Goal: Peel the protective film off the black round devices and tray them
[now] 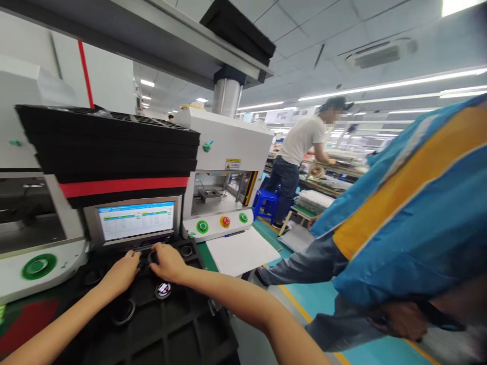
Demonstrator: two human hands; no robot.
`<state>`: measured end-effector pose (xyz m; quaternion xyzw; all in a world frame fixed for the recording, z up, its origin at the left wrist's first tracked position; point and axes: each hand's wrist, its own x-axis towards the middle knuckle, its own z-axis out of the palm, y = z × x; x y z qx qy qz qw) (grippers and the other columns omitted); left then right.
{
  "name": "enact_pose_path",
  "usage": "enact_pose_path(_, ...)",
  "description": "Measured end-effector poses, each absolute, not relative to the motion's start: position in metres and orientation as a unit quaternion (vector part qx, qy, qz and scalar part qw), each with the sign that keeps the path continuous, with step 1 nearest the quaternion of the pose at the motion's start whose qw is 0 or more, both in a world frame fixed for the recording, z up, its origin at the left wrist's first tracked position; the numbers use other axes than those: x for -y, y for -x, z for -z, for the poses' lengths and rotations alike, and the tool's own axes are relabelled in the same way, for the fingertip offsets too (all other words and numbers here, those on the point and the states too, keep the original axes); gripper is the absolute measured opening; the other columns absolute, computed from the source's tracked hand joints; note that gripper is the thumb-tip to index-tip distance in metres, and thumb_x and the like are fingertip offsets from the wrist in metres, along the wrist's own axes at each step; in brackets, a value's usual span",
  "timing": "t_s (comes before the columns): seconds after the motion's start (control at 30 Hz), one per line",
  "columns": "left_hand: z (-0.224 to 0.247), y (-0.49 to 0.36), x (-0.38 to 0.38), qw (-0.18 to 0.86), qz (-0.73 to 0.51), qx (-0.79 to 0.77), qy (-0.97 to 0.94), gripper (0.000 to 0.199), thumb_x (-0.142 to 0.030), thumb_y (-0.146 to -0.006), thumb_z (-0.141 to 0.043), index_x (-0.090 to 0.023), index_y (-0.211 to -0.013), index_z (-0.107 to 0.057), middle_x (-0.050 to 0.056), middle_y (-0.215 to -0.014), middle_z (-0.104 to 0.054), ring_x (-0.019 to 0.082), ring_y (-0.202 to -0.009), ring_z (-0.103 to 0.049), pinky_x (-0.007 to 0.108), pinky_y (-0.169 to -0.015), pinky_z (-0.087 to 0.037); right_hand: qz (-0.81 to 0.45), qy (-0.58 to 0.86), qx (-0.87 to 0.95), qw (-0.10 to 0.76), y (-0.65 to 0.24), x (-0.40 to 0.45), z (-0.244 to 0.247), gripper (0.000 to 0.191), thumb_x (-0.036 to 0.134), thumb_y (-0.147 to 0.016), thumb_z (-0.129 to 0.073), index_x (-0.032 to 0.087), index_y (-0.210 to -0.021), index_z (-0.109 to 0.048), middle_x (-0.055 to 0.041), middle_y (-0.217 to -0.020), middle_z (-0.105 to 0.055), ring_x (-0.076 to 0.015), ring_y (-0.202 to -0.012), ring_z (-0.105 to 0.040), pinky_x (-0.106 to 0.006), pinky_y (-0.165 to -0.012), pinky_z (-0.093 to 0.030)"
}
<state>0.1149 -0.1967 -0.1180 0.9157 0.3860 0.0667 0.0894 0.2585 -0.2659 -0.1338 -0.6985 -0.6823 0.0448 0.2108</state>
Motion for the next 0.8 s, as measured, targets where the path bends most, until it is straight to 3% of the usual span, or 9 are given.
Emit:
enact_pose_path(0.17, 0.112, -0.067, 0.199, 0.065, -0.122, -0.416, -0.899, 0.04, -0.009, -0.091, -0.05, -0.013, -0.131, -0.053, 0.016, -0.132, -0.056, 0.025, -0.123, -0.058, 0.037, -0.106, -0.045, -0.037, 0.641, 0.696, 0.322, -0.264, 0.27, 0.164, 0.032, 0.034, -0.097, -0.062, 0.015, -0.123, -0.058, -0.01, -0.124, -0.058, -0.0242, -0.11, -0.06, -0.046, -0.093, -0.053)
enact_pose_path(0.3, 0.111, -0.004, 0.182, 0.029, -0.154, -0.475, -0.866, 0.039, -0.011, -0.093, -0.054, -0.012, -0.132, -0.051, 0.013, -0.133, -0.055, 0.026, -0.126, -0.054, 0.046, -0.107, -0.045, -0.049, 0.587, 0.708, 0.39, -0.274, 0.256, 0.199, 0.033, 0.036, -0.097, -0.061, 0.015, -0.122, -0.058, -0.01, -0.122, -0.059, -0.0244, -0.109, -0.06, -0.047, -0.093, -0.053)
enact_pose_path(0.47, 0.1, 0.059, 0.13, -0.002, -0.213, -0.546, -0.81, 0.04, -0.012, -0.096, -0.049, -0.009, -0.136, -0.045, 0.018, -0.14, -0.047, 0.029, -0.131, -0.048, 0.049, -0.109, -0.042, -0.045, 0.567, 0.705, 0.424, -0.286, 0.257, 0.227, 0.035, 0.039, -0.096, -0.061, 0.015, -0.121, -0.059, -0.0101, -0.122, -0.059, -0.0248, -0.11, -0.059, -0.047, -0.093, -0.052)
enact_pose_path(0.8, 0.058, 0.091, -0.024, -0.047, -0.252, -0.603, -0.755, 0.034, -0.03, -0.094, -0.061, -0.015, -0.125, -0.057, 0.011, -0.126, -0.06, 0.024, -0.109, -0.062, 0.045, -0.092, -0.054, 0.013, 0.518, 0.706, 0.482, -0.28, 0.252, 0.231, 0.03, 0.037, -0.098, -0.058, 0.015, -0.119, -0.058, -0.0093, -0.118, -0.059, -0.0224, -0.104, -0.061, -0.042, -0.086, -0.055)
